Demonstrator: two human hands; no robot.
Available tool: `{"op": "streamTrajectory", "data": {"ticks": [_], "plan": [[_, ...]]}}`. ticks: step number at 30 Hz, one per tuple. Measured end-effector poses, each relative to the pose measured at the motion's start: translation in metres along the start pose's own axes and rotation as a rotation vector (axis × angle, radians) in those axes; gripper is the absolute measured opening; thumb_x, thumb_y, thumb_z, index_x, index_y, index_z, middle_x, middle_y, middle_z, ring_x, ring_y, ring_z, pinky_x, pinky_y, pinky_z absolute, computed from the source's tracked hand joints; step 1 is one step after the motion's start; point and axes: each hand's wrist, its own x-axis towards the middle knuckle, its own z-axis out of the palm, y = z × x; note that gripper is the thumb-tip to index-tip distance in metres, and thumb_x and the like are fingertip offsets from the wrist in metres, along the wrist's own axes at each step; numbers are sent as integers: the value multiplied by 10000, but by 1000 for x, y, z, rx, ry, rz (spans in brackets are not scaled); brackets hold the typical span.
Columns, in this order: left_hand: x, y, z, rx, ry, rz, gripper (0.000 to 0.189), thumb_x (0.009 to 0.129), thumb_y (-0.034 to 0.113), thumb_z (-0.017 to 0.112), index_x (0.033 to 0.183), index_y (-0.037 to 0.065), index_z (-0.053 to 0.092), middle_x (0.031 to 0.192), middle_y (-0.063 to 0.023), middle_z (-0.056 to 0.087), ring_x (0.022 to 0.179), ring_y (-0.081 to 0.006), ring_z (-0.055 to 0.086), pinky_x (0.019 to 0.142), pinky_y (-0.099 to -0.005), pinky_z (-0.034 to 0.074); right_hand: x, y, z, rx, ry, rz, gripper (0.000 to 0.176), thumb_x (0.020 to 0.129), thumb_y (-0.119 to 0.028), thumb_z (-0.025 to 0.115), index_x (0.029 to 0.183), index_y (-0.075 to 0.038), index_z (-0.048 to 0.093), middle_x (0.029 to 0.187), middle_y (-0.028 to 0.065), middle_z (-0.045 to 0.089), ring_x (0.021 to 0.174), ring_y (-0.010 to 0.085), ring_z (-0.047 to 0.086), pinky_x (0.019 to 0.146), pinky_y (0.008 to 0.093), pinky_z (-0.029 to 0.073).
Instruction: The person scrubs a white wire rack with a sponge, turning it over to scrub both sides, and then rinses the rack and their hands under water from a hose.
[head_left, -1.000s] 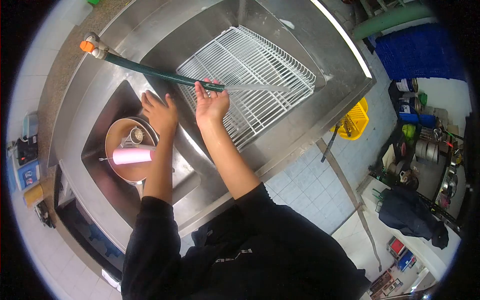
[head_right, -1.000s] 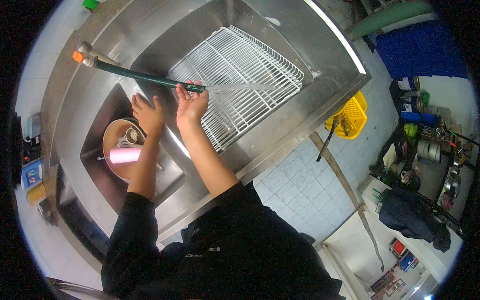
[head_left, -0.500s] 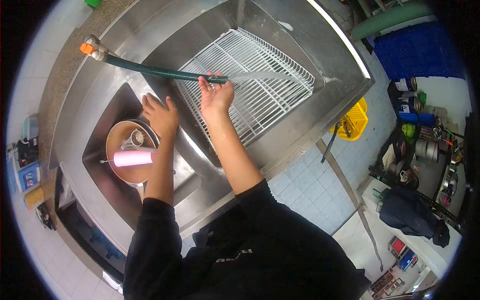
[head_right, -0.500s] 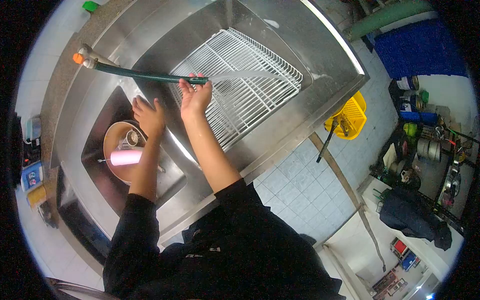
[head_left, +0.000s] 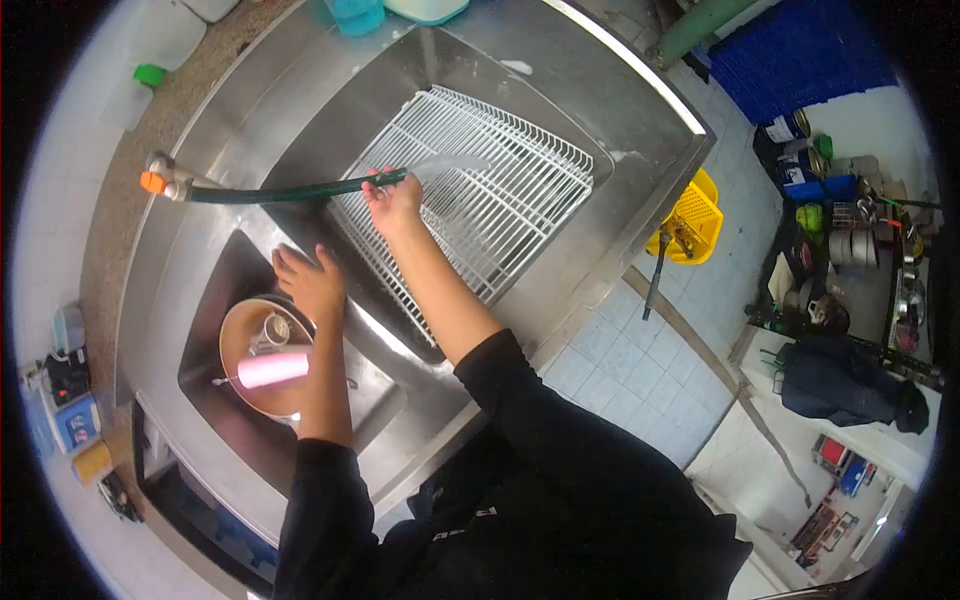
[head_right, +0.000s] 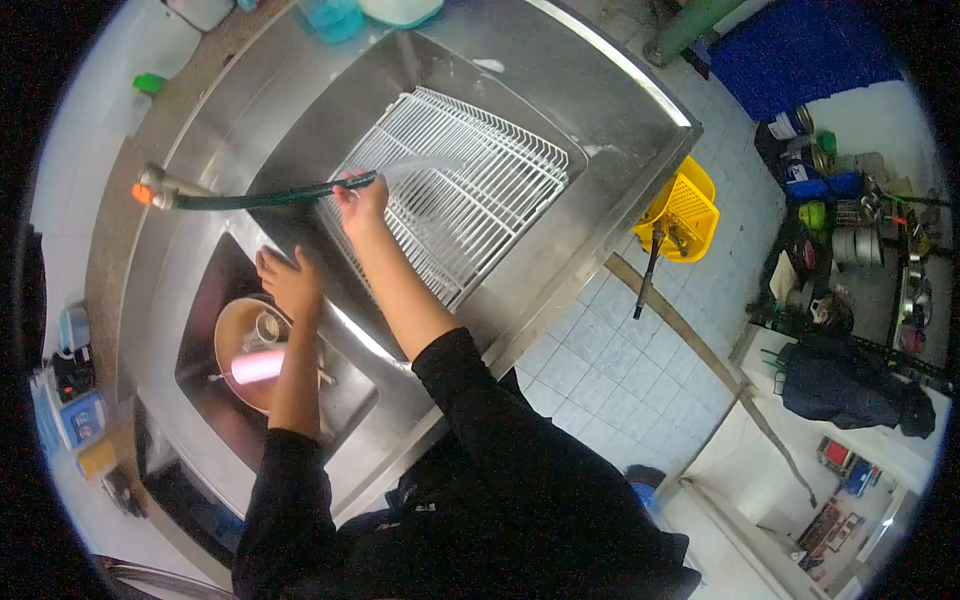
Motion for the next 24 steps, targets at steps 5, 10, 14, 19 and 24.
{"op": "streamTrajectory", "data": {"ticks": [5, 10, 14, 19, 24], "plan": [[-1, 0, -1, -6, -16, 2, 647, 853, 381, 506, 1332, -5, 304, 1367, -191, 301, 1149, -396, 396, 939, -465, 380, 47, -8, 16, -63, 27, 103, 346, 899, -405, 302, 962, -119, 486, 881, 98, 572, 679, 212, 513, 550, 316, 430], [2, -5, 4, 14, 28, 56, 643, 854, 374, 510, 1326, -11, 304, 1367, -207, 296, 1178, -407, 373, 966, -457, 353, 83, 3, 28, -173, 56, 235, 290, 861, -319, 281, 962, -117, 463, 810, 119, 563, 516, 177, 415, 436, 291, 309], [3, 0, -1, -23, -27, 7, 654, 861, 380, 502, 1337, -13, 284, 1366, -216, 294, 1196, -410, 357, 974, -460, 338, 110, 8, 45, -261, 33, 207, 299, 864, -346, 273, 939, -120, 455, 801, 125, 558, 436, 171, 352, 392, 280, 262], [4, 2, -6, -40, -22, 0, 646, 855, 364, 507, 1342, -3, 292, 1372, -203, 302, 1222, -399, 331, 997, -456, 312, 137, 20, 39, -284, 94, 287, 264, 859, -323, 271, 866, -127, 448, 757, 113, 560, 404, 156, 320, 376, 282, 245], [6, 6, -11, -49, -28, -6, 650, 853, 342, 518, 1331, -36, 292, 1365, -224, 311, 1202, -396, 347, 998, -446, 305, 132, 2, 67, -377, 8, 267, 205, 847, -271, 278, 869, -140, 434, 751, 99, 561, 385, 145, 305, 366, 281, 230]]}}
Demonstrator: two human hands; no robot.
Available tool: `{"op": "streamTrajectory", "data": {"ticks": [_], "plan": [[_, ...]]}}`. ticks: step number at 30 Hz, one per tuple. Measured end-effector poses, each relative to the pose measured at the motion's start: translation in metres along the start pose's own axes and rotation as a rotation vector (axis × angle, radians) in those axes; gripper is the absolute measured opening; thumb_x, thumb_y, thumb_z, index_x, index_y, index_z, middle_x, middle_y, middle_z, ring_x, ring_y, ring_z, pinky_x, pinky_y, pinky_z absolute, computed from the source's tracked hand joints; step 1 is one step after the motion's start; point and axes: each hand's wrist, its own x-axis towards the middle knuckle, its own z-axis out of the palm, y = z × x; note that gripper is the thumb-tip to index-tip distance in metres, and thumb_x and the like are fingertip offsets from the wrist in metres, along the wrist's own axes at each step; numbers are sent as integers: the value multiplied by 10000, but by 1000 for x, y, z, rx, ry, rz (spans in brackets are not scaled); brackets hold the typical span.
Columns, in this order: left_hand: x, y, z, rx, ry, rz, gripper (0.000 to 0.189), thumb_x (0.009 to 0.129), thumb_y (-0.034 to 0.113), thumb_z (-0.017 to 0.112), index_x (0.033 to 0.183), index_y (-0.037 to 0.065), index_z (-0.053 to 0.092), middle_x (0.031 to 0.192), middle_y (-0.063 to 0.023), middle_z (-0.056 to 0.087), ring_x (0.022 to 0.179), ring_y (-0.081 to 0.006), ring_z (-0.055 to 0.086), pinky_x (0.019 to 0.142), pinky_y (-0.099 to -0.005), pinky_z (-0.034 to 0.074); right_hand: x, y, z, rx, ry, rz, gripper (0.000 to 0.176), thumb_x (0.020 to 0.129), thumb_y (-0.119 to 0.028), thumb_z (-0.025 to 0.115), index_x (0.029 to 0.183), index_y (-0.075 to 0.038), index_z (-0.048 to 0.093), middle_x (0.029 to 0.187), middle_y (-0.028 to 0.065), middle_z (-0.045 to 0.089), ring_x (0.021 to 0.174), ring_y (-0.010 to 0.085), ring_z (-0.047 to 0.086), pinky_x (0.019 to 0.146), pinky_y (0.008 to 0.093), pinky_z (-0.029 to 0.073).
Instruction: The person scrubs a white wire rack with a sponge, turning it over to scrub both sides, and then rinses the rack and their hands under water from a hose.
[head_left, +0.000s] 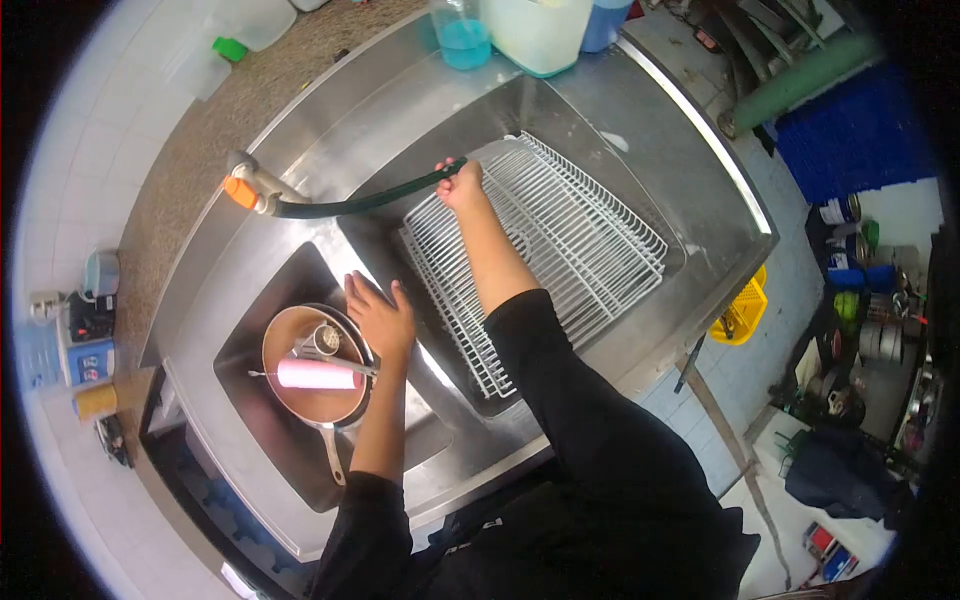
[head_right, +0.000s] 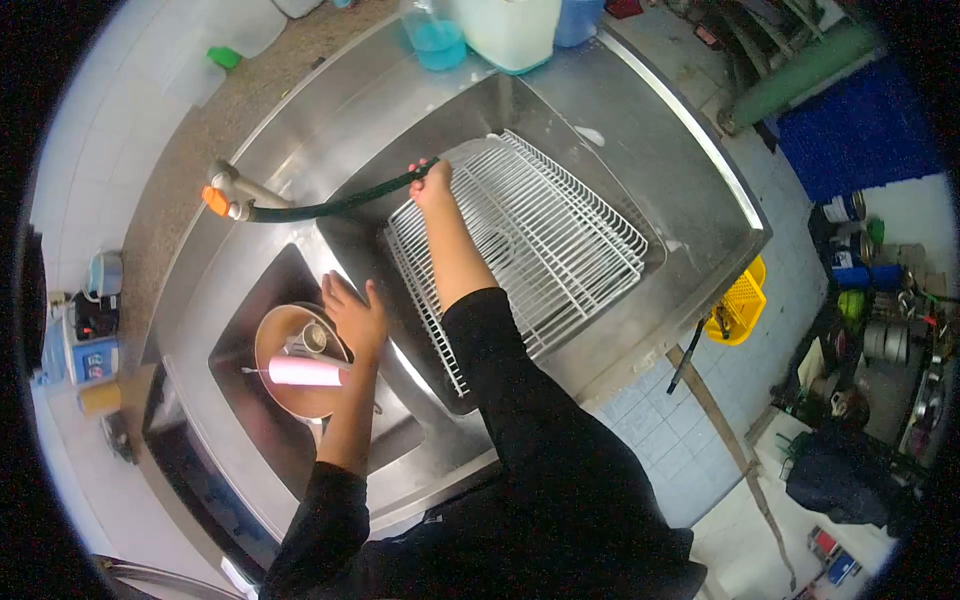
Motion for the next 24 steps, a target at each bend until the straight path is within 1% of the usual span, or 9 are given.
{"op": "streamTrajectory", "data": {"ticks": [3, 6, 11, 14, 18, 19, 20, 22, 24], "plan": [[1, -2, 1, 7, -2, -10, 657, 853, 342, 518, 1336, -35, 281, 1372, -219, 303, 1197, -397, 350, 999, -441, 309, -1, 14, -12, -6, 37, 59, 190, 845, -251, 272, 868, -141, 426, 723, 102, 556, 375, 147, 305, 354, 277, 217], [1, 1, -1, 12, -7, -20, 657, 848, 337, 525, 1337, -27, 280, 1369, -216, 304, 1187, -399, 357, 986, -441, 330, -5, 26, -19, 76, 102, 155, 235, 849, -315, 280, 869, -143, 439, 734, 92, 558, 350, 134, 275, 348, 274, 199], [2, 3, -2, 20, 6, -26, 658, 834, 328, 544, 1334, -15, 289, 1356, -210, 319, 1172, -403, 370, 959, -445, 367, 4, 2, -1, -27, 7, 96, 230, 878, -328, 252, 885, -146, 393, 725, 111, 540, 372, 140, 274, 353, 261, 215], [2, 3, -2, -2, 15, -31, 657, 833, 328, 546, 1332, -15, 292, 1354, -203, 326, 1172, -405, 369, 960, -444, 366, 8, -1, 4, -62, -5, 168, 224, 878, -322, 250, 881, -147, 389, 723, 112, 539, 380, 140, 281, 364, 264, 224], [4, 5, -3, 1, 15, -43, 652, 829, 329, 551, 1330, -8, 305, 1354, -193, 331, 1171, -390, 377, 961, -435, 365, 8, 22, -13, -51, -1, 224, 207, 874, -290, 245, 868, -136, 384, 717, 106, 536, 390, 149, 285, 381, 279, 224], [4, 4, -3, 17, 27, -35, 648, 828, 330, 552, 1331, 0, 311, 1355, -182, 334, 1170, -378, 384, 957, -427, 371, 9, 33, -23, -15, 21, 198, 168, 851, -245, 277, 864, -141, 409, 735, 85, 543, 387, 138, 282, 386, 269, 234], [4, 4, -3, 23, 27, -38, 645, 829, 330, 551, 1331, 2, 313, 1356, -178, 335, 1171, -376, 385, 957, -425, 371, 9, 41, -35, 7, -36, 224, 175, 857, -262, 283, 866, -142, 410, 753, 81, 550, 396, 142, 299, 391, 277, 249], [5, 6, -3, 23, 28, -47, 641, 830, 331, 548, 1331, 6, 318, 1357, -170, 338, 1172, -372, 386, 957, -421, 372, -4, 57, -47, 67, 30, 207, 196, 856, -262, 288, 830, -109, 408, 719, 93, 535, 408, 168, 329, 395, 290, 272], [4, 8, -3, 11, 13, -77, 637, 832, 334, 547, 1332, 10, 322, 1356, -166, 341, 1171, -370, 388, 961, -418, 367, -19, 70, -56, 152, 71, 183, 195, 858, -255, 290, 843, -105, 413, 723, 92, 537, 419, 169, 349, 396, 294, 285]]}}
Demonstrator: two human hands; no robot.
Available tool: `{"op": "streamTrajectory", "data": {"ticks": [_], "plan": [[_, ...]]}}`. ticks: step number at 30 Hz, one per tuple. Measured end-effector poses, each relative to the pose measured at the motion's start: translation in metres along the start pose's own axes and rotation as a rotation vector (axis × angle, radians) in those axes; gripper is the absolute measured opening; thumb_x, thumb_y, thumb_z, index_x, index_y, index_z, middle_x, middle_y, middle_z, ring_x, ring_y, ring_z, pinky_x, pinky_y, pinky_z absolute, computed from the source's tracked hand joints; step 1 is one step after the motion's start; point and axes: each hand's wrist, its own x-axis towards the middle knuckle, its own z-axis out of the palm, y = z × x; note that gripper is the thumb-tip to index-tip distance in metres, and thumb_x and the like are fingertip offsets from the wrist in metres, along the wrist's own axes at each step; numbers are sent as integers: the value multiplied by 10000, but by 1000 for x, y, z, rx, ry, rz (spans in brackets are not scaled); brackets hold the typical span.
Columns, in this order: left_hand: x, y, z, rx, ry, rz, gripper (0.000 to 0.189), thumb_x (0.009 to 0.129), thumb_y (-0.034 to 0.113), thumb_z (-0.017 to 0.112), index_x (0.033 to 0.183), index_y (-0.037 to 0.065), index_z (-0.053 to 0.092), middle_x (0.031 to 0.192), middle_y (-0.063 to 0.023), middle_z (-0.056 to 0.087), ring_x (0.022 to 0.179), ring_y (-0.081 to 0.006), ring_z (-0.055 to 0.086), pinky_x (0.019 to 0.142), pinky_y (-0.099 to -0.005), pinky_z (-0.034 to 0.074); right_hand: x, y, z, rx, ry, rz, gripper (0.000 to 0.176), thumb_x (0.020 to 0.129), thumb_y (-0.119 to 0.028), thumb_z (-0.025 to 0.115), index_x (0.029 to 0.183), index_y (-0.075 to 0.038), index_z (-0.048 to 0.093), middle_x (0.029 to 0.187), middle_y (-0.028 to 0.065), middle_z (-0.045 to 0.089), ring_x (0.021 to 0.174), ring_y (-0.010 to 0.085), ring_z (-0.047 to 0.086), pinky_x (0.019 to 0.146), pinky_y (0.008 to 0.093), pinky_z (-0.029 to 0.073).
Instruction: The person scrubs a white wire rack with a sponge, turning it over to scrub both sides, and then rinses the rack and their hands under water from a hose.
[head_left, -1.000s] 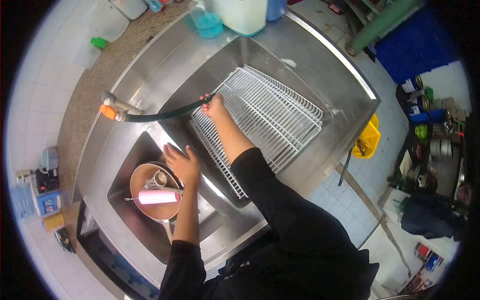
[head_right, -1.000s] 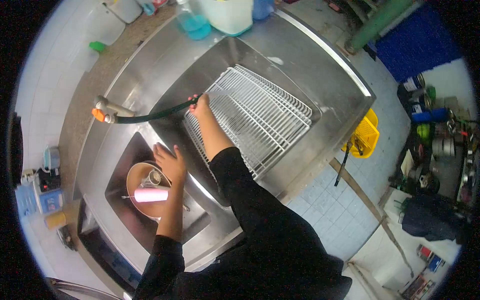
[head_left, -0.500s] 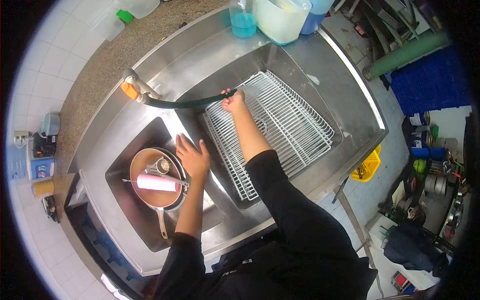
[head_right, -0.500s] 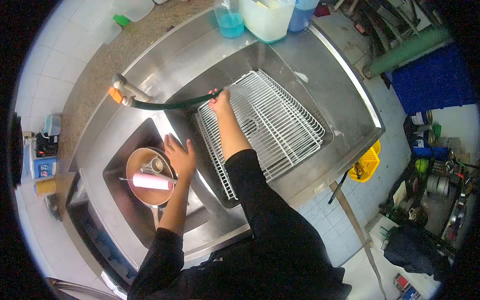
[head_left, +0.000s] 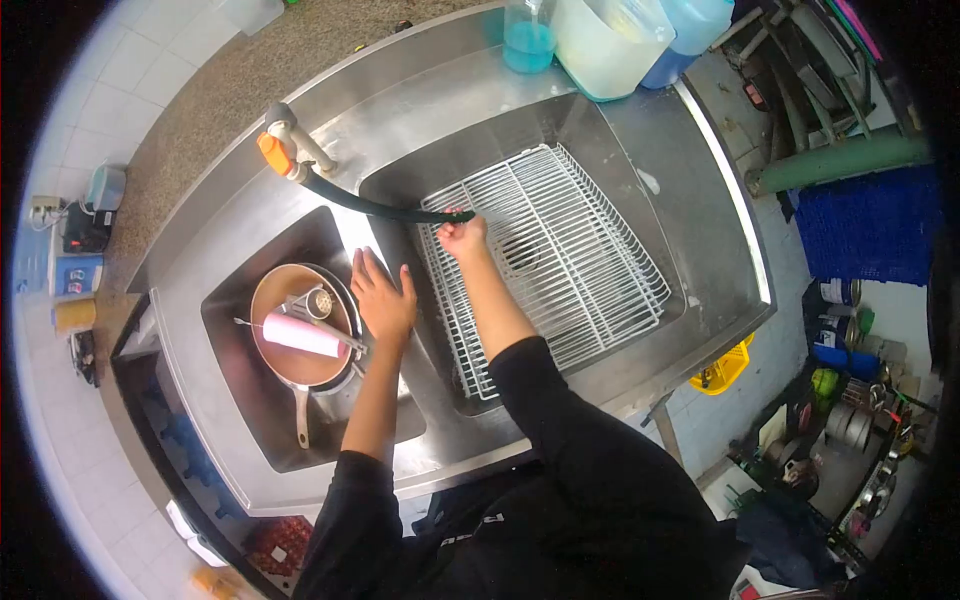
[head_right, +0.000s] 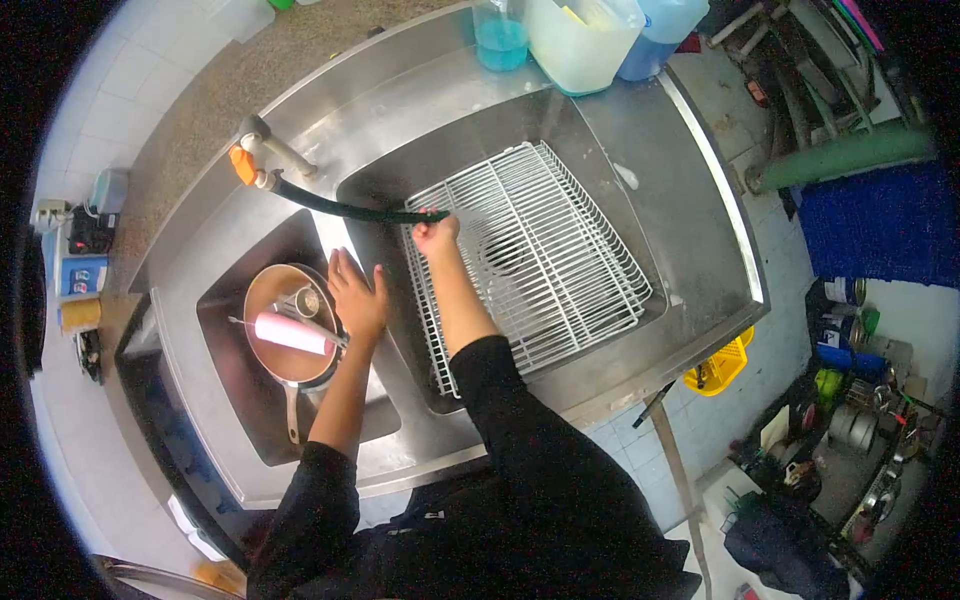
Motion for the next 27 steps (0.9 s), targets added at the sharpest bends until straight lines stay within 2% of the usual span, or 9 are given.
{"op": "streamTrajectory", "data": {"ticks": [4, 5, 10, 12, 15, 18, 22, 24, 27], "plan": [[0, 0, -1, -4, -3, 0, 636, 832, 330, 549, 1332, 8, 322, 1357, -166, 338, 1171, -371, 386, 962, -421, 363, -11, 12, -15, 69, -7, 25, 183, 877, -303, 305, 893, -149, 402, 769, 81, 559, 412, 168, 368, 396, 298, 283], [1, 1, -1, -7, -4, 1, 636, 832, 327, 550, 1332, 7, 322, 1358, -166, 336, 1172, -372, 385, 962, -421, 362, -10, 6, -11, 55, 37, 40, 189, 873, -309, 301, 885, -146, 398, 744, 83, 548, 403, 171, 362, 390, 298, 276], [0, -1, 2, 2, 3, 20, 638, 835, 324, 552, 1333, 3, 317, 1356, -170, 331, 1176, -376, 376, 970, -426, 352, 4, -25, 22, -76, -42, 57, 188, 854, -300, 286, 852, -144, 391, 747, 92, 539, 390, 169, 326, 384, 288, 238], [1, 1, 0, 0, -8, 8, 638, 836, 325, 553, 1333, 2, 315, 1354, -173, 330, 1178, -375, 375, 975, -428, 347, 4, -27, 26, -123, -36, 50, 203, 856, -264, 287, 831, -103, 409, 740, 119, 545, 415, 179, 324, 395, 296, 248], [3, 4, -3, -11, -37, -24, 639, 836, 327, 553, 1332, 2, 314, 1352, -178, 331, 1180, -375, 374, 979, -432, 344, 6, -28, 23, -88, -6, 148, 242, 865, -281, 267, 822, -98, 418, 735, 120, 545, 422, 179, 324, 408, 293, 235], [2, 3, -1, -8, -35, -13, 639, 837, 326, 552, 1333, 3, 312, 1354, -178, 327, 1183, -376, 373, 980, -433, 343, 12, -38, 30, -165, -107, 127, 265, 872, -293, 249, 812, -101, 420, 725, 118, 545, 426, 177, 326, 414, 288, 235], [0, 2, 0, -11, -33, -7, 641, 837, 326, 551, 1332, -1, 310, 1358, -176, 322, 1184, -379, 372, 983, -433, 339, 24, -45, 40, -202, -55, 152, 259, 868, -294, 253, 811, -107, 423, 724, 114, 546, 426, 176, 324, 416, 296, 259], [2, 2, -1, -10, -38, -13, 642, 835, 325, 553, 1332, -1, 310, 1359, -175, 320, 1185, -379, 372, 985, -434, 336, 26, -38, 28, -219, -76, 164, 268, 884, -341, 252, 896, -119, 402, 779, 106, 579, 435, 169, 347, 412, 297, 256], [2, 3, -2, -22, -40, -28, 642, 833, 324, 554, 1332, -1, 313, 1360, -174, 320, 1186, -380, 369, 986, -434, 333, 28, -30, 18, -288, -27, 219, 369, 898, -427, 231, 899, -111, 421, 810, 107, 605, 463, 188, 381, 447, 298, 296]]}}
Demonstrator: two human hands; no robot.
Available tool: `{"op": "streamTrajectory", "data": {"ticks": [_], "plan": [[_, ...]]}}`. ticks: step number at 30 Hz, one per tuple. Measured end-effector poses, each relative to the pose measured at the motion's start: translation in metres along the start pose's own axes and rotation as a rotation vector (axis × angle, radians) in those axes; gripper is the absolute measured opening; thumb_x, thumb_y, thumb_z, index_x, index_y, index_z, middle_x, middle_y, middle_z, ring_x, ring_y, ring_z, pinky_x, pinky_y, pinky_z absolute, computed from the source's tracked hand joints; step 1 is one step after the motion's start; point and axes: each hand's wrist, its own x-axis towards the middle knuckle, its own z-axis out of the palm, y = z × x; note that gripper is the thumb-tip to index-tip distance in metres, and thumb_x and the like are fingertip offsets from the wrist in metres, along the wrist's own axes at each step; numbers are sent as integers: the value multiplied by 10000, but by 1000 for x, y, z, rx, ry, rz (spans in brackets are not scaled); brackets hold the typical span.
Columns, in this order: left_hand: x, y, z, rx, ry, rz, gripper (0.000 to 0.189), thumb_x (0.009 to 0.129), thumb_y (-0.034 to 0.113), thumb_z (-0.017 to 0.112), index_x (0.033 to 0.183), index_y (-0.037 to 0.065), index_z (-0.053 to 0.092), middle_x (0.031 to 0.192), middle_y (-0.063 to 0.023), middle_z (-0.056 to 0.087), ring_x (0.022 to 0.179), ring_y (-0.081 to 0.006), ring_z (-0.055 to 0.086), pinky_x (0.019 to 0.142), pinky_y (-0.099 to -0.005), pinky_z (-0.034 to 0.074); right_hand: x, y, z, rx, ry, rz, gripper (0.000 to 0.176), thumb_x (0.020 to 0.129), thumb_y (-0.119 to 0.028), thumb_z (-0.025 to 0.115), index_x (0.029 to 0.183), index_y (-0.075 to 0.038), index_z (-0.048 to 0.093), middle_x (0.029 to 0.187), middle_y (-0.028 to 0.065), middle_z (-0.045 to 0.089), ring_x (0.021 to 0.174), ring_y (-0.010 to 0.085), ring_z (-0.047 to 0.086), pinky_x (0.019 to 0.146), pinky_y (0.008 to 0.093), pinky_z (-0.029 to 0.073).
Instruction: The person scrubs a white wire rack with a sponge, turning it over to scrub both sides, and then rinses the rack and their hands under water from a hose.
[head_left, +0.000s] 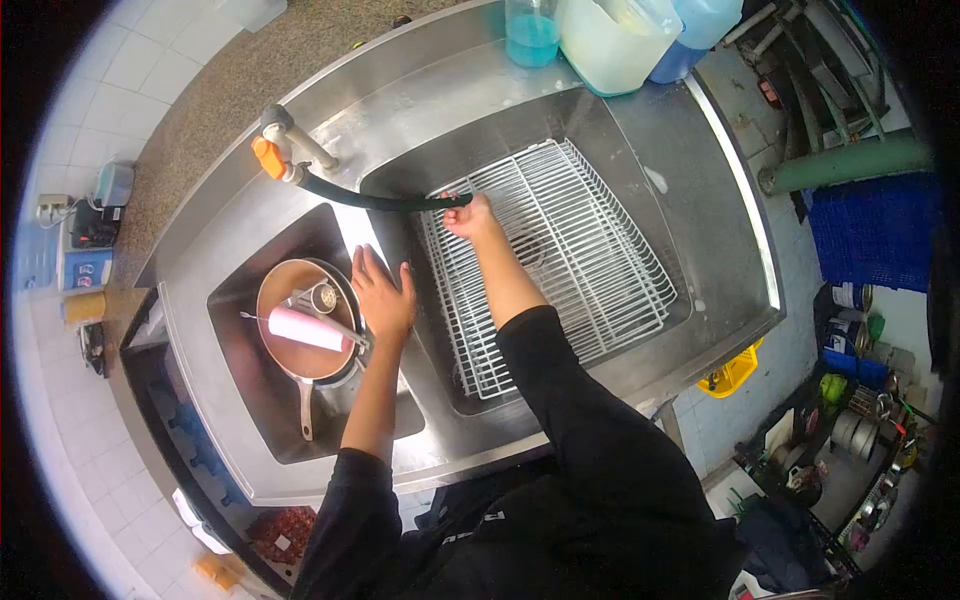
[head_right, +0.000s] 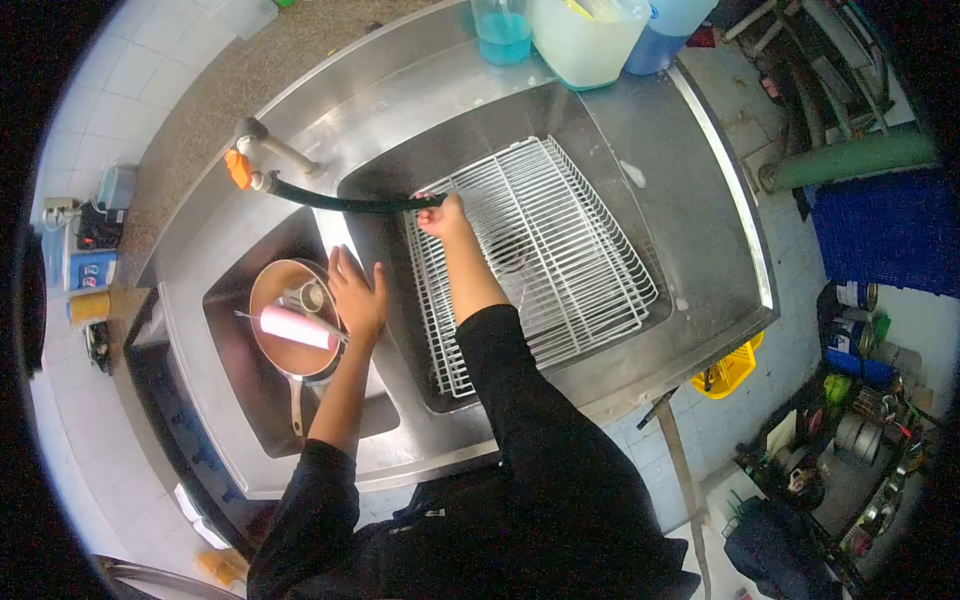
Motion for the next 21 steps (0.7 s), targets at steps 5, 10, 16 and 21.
{"op": "streamTrajectory", "data": {"ticks": [5, 10, 16, 21], "plan": [[-1, -2, 1, -7, 4, 10, 641, 832, 322, 554, 1332, 0, 314, 1357, -171, 323, 1180, -376, 372, 983, -431, 336, -1, -14, -6, 13, -85, -214, 276, 878, -272, 381, 972, -35, 488, 1021, 165, 600, 941, 260, 565, 747, 371, 470], [-1, -3, 2, 3, 31, 26, 627, 831, 313, 557, 1325, 3, 328, 1344, -172, 336, 1172, -374, 377, 972, -431, 350, -45, -16, -36, -73, -322, -432, 169, 877, -93, 509, 983, 39, 511, 989, 182, 573, 997, 296, 551, 932, 411, 442], [0, -1, 3, -99, 38, 492, 462, 845, 170, 571, 1248, 11, 410, 1174, -205, 494, 1054, -383, 487, 883, -415, 428, -111, -22, -64, -334, -327, -374, 270, 883, -107, 534, 1062, 93, 505, 1108, 223, 545, 1077, 299, 526, 983, 384, 424], [14, 40, 50, -1248, -227, -195, 601, 904, 262, 540, 1354, -16, 256, 1125, -147, 530, 1011, -282, 576, 853, -348, 492, -157, -52, -44, -504, -234, -388, 355, 903, -160, 515, 1097, 135, 480, 1140, 239, 531, 1101, 297, 516, 1008, 356, 402]]}}
